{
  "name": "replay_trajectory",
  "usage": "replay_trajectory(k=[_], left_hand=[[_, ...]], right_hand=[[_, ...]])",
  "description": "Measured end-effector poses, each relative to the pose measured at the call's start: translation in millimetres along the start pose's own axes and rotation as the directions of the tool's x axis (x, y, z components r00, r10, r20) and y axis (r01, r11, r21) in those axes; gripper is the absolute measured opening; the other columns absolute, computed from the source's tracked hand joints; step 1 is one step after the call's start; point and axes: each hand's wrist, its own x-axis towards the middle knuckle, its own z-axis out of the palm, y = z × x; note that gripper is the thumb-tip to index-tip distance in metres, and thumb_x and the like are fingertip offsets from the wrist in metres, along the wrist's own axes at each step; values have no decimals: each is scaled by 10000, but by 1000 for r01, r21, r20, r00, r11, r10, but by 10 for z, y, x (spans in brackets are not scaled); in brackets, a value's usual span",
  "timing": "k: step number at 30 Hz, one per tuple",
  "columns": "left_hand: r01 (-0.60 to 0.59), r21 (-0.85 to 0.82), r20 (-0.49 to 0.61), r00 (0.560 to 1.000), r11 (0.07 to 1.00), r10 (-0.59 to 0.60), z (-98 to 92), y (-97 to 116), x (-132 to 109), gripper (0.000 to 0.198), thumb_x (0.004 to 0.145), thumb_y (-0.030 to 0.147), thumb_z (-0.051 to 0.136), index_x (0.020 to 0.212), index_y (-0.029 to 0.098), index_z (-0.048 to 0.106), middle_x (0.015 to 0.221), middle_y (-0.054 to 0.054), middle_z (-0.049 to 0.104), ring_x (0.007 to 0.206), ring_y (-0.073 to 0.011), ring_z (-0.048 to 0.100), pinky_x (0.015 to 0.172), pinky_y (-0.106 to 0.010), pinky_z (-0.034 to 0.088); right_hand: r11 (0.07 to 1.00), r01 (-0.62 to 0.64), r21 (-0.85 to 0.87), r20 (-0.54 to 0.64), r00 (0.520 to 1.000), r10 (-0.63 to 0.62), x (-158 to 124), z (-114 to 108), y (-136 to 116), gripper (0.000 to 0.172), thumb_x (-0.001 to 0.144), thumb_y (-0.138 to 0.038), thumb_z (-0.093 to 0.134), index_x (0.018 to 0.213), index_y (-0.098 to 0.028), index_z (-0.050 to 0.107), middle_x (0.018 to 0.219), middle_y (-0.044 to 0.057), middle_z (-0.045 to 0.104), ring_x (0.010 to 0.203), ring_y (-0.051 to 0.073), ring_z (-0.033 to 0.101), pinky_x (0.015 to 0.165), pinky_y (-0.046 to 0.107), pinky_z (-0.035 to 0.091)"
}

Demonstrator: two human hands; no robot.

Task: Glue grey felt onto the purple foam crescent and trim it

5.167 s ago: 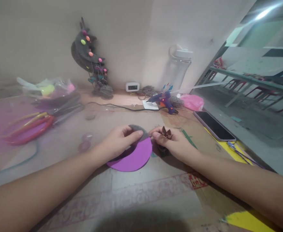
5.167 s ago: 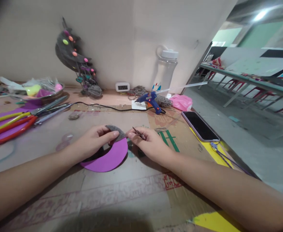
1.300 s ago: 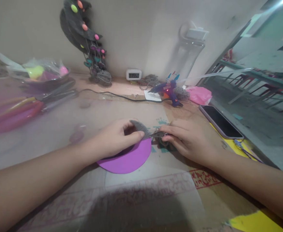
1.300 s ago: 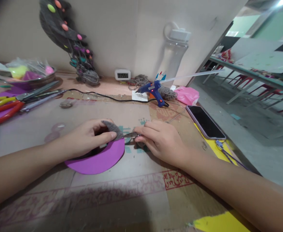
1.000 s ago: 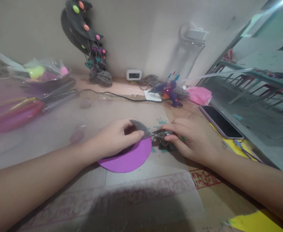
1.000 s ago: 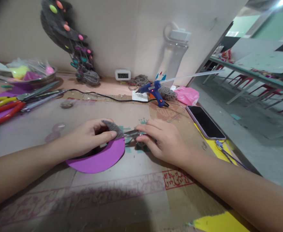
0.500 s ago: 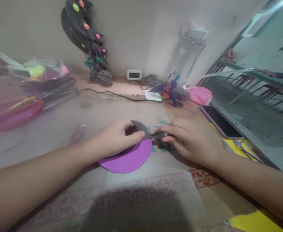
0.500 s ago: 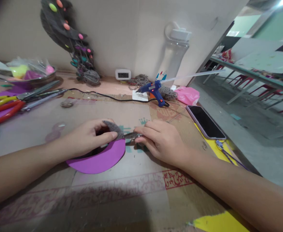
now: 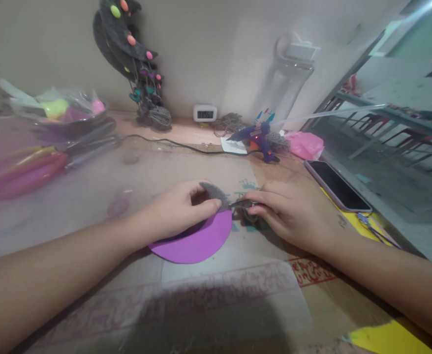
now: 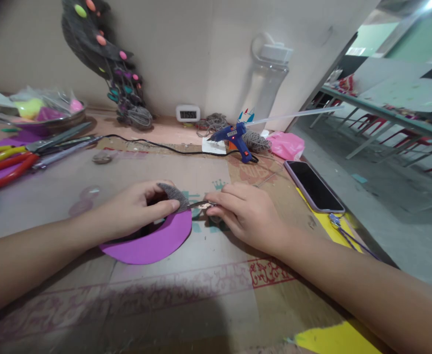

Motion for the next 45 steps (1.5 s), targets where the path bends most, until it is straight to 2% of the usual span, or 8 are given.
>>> replay_trajectory(k=[4,18,26,31,45], left_hand=[[-12,-16,11,1000,1000,12,-3,15,-1,213,855,349,496,828,187,632,562,47,557,498,-106,464,512,-217,368],[-19,-12,13,1000,1000,19,-7,6,-5,212,859,355,500,810,191,625,572,45,574,513,-109,478,530,-222,381],[-6,-20,15,1000,1000,6,-7,14,0,223,843,368,508,828,188,639,577,41,570,523,-109,480,530,-219,387],[12,-46,32,999,999,-10,-10,28,-7,231,840,378,512,806,178,624,566,42,538,516,-103,472,501,-212,376],[-11,-79,43,999,997,14,-18,15,3,216,852,374,524,761,188,586,577,50,549,523,-106,481,549,-229,401]], right_hand=[[999,-33,27,16,999,32,-16,-19,14,253,960,-302,470,1030,-152,661,780,62,655,714,152,563,631,268,383],[996,37,-77,24,999,-35,12,-36,-13,237,945,-307,500,997,-158,678,713,54,636,658,152,549,586,270,346],[994,37,-100,62,998,-31,33,-51,-30,245,948,-308,497,998,-157,683,736,57,660,654,146,559,573,262,337],[997,45,-64,36,998,-43,31,-40,-23,220,941,-290,515,984,-154,683,752,59,666,664,142,570,583,258,350],[994,62,-94,41,997,-58,43,-52,-25,224,935,-288,522,977,-150,693,692,55,632,633,146,540,567,263,329]])
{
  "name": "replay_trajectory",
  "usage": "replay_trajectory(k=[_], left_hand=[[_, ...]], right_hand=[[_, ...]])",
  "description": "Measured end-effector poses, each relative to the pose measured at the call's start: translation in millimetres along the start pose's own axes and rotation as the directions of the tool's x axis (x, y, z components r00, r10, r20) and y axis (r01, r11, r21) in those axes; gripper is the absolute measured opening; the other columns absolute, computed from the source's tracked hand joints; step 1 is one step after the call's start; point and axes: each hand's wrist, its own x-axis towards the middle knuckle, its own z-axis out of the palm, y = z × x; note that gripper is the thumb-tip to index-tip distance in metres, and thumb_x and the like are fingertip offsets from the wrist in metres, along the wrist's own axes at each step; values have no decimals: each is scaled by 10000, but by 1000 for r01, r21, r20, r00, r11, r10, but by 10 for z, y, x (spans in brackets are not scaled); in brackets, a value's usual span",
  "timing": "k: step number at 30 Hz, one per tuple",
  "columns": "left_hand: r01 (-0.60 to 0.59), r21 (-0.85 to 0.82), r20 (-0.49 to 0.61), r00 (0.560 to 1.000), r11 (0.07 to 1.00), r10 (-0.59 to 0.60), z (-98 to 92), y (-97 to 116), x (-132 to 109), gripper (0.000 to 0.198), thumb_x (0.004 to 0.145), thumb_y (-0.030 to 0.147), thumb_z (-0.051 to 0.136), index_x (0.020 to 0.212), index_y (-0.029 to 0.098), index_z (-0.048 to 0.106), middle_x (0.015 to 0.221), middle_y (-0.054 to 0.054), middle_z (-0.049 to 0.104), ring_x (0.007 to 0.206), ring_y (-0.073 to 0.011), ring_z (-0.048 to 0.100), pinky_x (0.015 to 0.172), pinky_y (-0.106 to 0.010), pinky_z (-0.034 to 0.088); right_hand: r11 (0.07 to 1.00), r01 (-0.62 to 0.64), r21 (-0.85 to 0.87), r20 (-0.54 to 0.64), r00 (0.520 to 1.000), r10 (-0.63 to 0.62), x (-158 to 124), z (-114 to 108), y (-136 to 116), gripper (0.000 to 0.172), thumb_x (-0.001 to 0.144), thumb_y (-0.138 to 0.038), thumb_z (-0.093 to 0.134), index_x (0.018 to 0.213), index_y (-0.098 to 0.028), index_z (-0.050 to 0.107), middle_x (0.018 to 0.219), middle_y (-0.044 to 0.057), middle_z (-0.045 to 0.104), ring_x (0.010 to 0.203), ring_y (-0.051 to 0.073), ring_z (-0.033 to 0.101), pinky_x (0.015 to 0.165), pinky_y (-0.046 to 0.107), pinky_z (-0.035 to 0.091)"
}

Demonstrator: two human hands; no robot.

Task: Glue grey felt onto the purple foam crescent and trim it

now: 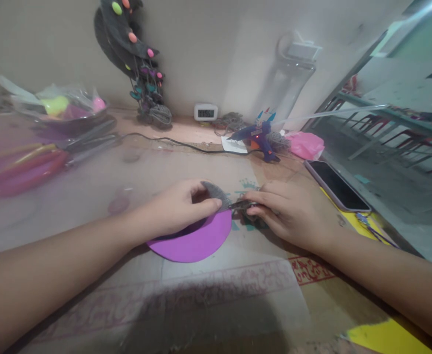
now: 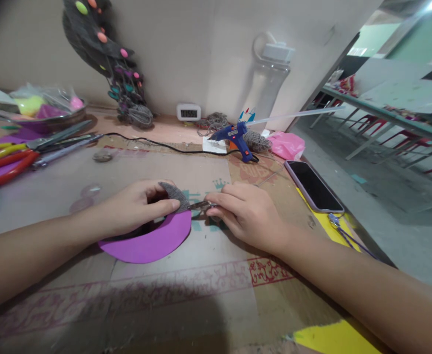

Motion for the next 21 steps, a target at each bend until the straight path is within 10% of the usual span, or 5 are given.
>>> replay_trajectory(k=[21], left_hand=[[4,-5,-9,1000,1000,-4,4,-17,13,227,851,384,517,793,184,609,604,36,572,516,-100,466,508,-212,376]], right_hand=[[985,-84,150,-23,996,88,-78,87,31,267,957,-332,474,1032,-149,653,788,72,655,704,160,559,625,276,395]])
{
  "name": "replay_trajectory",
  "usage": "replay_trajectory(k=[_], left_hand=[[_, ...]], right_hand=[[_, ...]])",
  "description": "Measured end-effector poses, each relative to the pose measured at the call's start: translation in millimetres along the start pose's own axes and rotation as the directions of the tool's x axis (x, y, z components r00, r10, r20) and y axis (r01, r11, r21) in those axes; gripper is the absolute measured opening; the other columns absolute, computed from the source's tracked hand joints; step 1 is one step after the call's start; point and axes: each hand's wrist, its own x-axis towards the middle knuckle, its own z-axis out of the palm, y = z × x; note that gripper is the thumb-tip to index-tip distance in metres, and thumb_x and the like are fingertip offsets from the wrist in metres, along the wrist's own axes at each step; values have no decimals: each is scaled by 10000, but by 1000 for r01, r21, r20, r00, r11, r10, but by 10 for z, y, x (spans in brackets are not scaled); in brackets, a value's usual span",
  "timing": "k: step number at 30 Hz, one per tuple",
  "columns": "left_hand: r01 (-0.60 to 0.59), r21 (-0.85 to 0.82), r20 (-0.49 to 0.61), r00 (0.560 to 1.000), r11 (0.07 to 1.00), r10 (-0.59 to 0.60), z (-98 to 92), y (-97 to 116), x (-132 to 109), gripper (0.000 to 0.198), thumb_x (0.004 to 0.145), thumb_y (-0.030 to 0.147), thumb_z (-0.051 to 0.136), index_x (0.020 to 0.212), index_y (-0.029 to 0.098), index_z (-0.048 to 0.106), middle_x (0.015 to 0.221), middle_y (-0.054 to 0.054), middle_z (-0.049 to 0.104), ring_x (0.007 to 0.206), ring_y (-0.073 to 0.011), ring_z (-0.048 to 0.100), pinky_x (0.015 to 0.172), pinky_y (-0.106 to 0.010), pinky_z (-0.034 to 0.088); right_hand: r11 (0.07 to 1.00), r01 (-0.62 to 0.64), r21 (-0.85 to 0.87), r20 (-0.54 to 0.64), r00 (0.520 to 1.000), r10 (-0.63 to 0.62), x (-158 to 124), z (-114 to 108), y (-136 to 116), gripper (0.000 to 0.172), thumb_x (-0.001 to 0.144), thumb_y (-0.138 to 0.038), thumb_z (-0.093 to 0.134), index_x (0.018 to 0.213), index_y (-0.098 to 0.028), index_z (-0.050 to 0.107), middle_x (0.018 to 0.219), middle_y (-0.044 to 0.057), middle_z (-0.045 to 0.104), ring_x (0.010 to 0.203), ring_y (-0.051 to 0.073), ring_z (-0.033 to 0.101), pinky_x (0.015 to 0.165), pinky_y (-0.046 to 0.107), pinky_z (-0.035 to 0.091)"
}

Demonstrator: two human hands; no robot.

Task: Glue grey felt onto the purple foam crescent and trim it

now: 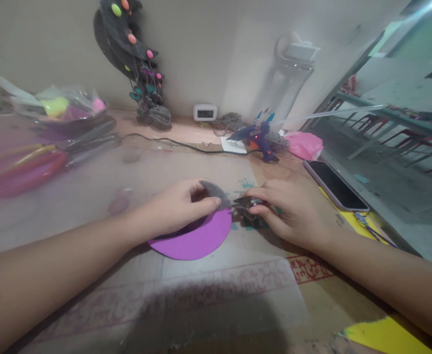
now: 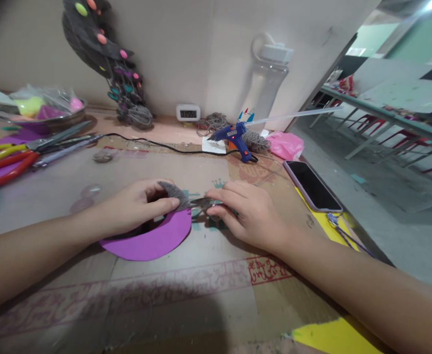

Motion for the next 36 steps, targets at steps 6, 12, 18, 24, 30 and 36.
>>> replay_trajectory(k=[6,12,18,24,30,36], left_hand=[[1,4,8,1000,1000,-1,-1,12,-8,223,858,378,512,777,185,589,585,43,553,501,-96,449,498,-211,365],[12,-1,4,1000,1000,-12,-3,29,-4,222,851,376,520,810,186,628,575,42,556,500,-102,456,494,-212,367],[18,-15,-8,1000,1000,-18,-4,21,-6,242,851,391,528,804,183,642,627,30,590,522,-105,471,528,-226,393],[33,-90,-26,999,995,-36,-6,29,8,225,840,378,538,804,171,619,680,23,581,548,-95,478,500,-207,382],[124,-181,-73,988,976,-139,-37,47,26,240,829,398,549,818,164,600,654,26,550,533,-97,476,485,-214,384],[28,-107,-34,999,994,-32,-3,13,23,236,844,380,540,783,163,608,692,24,589,583,-102,498,539,-220,392]], right_hand=[[999,3,-39,5,1000,-3,14,-7,5,253,946,-310,497,1032,-138,661,771,72,648,695,161,553,617,274,393],[999,19,-44,2,1000,-18,24,-26,-12,239,948,-301,492,1022,-155,665,763,65,651,687,157,558,612,269,392],[993,63,-103,29,998,-60,54,-81,-58,230,944,-303,505,1003,-165,678,702,48,624,646,146,541,581,266,354],[993,90,-82,71,994,-84,64,-78,-55,229,933,-297,527,1009,-146,681,735,53,641,664,151,547,590,266,357],[995,84,61,41,995,-86,33,-47,-20,295,958,-350,467,1032,-149,670,740,49,621,670,145,534,615,261,378],[1000,23,10,2,1000,-23,17,-35,-1,301,961,-332,463,1074,-125,651,797,75,633,725,163,558,647,275,405]])
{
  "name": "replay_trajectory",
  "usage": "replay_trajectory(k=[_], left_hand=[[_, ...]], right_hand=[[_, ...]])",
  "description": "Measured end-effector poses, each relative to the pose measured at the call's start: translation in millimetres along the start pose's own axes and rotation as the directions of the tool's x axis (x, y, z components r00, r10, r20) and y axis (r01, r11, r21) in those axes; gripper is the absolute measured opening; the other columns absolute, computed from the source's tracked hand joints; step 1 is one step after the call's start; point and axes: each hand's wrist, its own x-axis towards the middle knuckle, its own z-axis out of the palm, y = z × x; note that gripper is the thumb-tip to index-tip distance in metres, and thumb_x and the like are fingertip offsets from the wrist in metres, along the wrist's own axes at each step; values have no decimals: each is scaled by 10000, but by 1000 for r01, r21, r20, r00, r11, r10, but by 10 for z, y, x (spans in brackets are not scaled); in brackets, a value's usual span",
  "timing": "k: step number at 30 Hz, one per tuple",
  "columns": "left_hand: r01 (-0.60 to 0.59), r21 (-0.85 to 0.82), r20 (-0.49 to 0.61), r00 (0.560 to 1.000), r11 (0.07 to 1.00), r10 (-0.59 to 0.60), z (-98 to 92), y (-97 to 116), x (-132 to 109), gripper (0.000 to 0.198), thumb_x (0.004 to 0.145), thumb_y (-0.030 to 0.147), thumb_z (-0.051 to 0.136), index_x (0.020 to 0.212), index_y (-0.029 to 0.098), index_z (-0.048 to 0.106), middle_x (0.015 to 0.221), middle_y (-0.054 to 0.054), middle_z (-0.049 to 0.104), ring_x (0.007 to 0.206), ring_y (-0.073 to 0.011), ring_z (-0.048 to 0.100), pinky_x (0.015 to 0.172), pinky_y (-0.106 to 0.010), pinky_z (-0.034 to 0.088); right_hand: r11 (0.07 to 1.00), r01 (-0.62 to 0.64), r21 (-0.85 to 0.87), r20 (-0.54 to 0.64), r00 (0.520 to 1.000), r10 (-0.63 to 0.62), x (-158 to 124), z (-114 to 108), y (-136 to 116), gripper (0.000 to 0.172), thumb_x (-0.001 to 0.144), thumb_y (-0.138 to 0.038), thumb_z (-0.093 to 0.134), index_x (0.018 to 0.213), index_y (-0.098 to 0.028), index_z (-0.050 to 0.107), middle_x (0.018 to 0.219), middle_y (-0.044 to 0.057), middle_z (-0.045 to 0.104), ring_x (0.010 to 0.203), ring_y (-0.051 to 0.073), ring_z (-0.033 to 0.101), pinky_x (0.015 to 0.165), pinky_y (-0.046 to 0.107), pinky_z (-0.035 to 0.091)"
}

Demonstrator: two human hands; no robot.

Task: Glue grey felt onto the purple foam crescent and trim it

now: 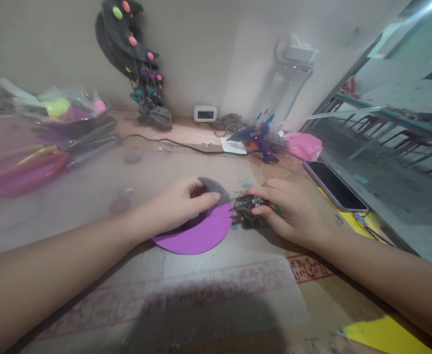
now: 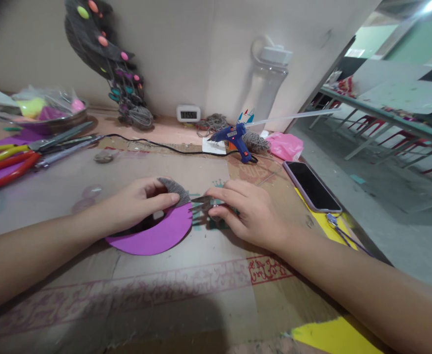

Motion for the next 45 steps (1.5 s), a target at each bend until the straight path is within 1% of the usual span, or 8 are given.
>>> replay_trajectory(k=[6,13,16,18,24,28,37,45], left_hand=[[-11,32,4,1000,999,11,3,19,-12,212,849,351,532,809,166,628,703,22,598,574,-102,480,534,-220,380],[28,-79,1,1000,996,-28,16,18,-3,195,844,340,538,778,162,587,675,34,539,568,-88,459,514,-203,366],[30,-90,2,1000,995,-30,14,15,-1,200,841,344,550,776,158,582,675,34,533,573,-82,459,513,-196,361],[41,-102,6,999,994,-40,8,8,-2,216,846,362,549,783,157,580,674,34,529,567,-80,456,504,-194,356],[63,-115,7,998,991,-63,4,19,-3,247,861,391,527,779,160,555,626,48,490,499,-66,407,440,-184,309],[69,-128,9,998,989,-68,15,33,-7,258,863,394,516,744,166,529,591,57,465,472,-61,387,422,-181,286],[56,-111,1,998,992,-57,13,-25,-7,252,852,397,521,739,172,540,618,46,491,500,-77,425,460,-200,328],[78,-89,-14,997,993,-79,8,32,-9,246,835,381,524,701,174,532,605,43,497,497,-80,432,461,-202,341]], right_hand=[[1000,-26,-3,-1,1000,26,-6,34,15,284,963,-325,456,1060,-143,651,793,75,637,722,172,559,638,286,404],[997,-79,-5,4,997,79,12,-17,1,254,955,-315,466,1071,-165,636,806,70,652,742,175,576,654,286,421],[995,-98,-10,5,995,98,17,-24,-1,245,954,-303,463,1072,-167,628,808,65,657,731,172,578,652,287,426],[996,-92,2,-19,996,92,19,-21,-1,246,959,-299,451,1063,-164,629,801,63,655,726,170,576,649,285,426],[998,-68,-15,11,998,68,22,-23,1,245,958,-287,467,1049,-144,644,803,74,650,751,172,587,652,279,424],[999,-52,-15,-7,999,52,23,-23,8,249,963,-284,455,1037,-148,650,784,69,646,738,169,585,635,274,421],[998,-66,-3,-23,998,66,13,0,7,260,956,-296,471,1049,-129,647,802,75,649,752,171,583,664,278,434],[995,-102,19,-6,995,102,20,-11,-5,252,953,-303,464,1049,-155,644,836,81,673,779,183,610,679,293,456]])
